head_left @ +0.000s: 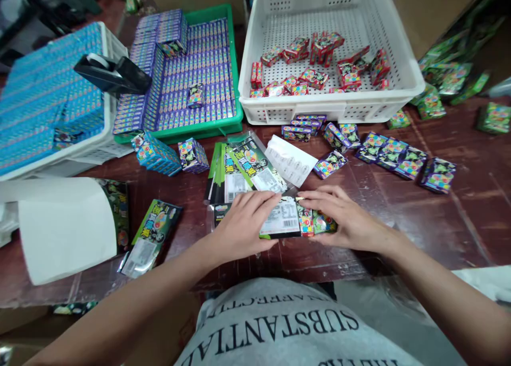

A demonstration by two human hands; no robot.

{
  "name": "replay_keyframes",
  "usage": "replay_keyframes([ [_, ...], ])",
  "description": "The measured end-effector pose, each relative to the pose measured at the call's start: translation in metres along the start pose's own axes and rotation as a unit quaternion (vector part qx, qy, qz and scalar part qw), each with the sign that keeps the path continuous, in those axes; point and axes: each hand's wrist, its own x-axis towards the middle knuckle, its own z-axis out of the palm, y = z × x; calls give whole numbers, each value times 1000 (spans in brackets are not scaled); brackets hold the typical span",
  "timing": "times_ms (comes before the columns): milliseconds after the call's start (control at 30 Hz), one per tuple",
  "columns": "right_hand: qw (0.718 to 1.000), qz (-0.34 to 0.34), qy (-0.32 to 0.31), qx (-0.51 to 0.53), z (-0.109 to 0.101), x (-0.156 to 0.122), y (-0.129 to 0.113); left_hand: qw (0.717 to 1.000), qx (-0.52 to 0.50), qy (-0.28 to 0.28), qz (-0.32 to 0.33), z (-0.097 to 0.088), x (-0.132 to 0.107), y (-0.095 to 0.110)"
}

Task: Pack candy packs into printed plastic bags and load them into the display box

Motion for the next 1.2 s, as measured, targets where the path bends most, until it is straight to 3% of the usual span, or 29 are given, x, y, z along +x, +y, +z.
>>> replay_keyframes([
  [300,995,48,-56,65,12,-9,7,995,-25,22,-97,35,-11,10],
  [433,994,24,-80,75,9,-8,14,996,-32,20,-85,43,-10,18],
  [600,987,-2,-124,98,-6,6,18,996,-57,16,-67,37,-8,20],
  [867,995,-19,-64,70,-52,30,25,986,-67,63,-136,26,-2,27],
  [1000,999,-17,16,46,-55,34,24,982,-69,99,-144,26,0,29],
  [1200,997,-29,-42,59,-52,37,20,981,-58,126,-135,24,1,31],
])
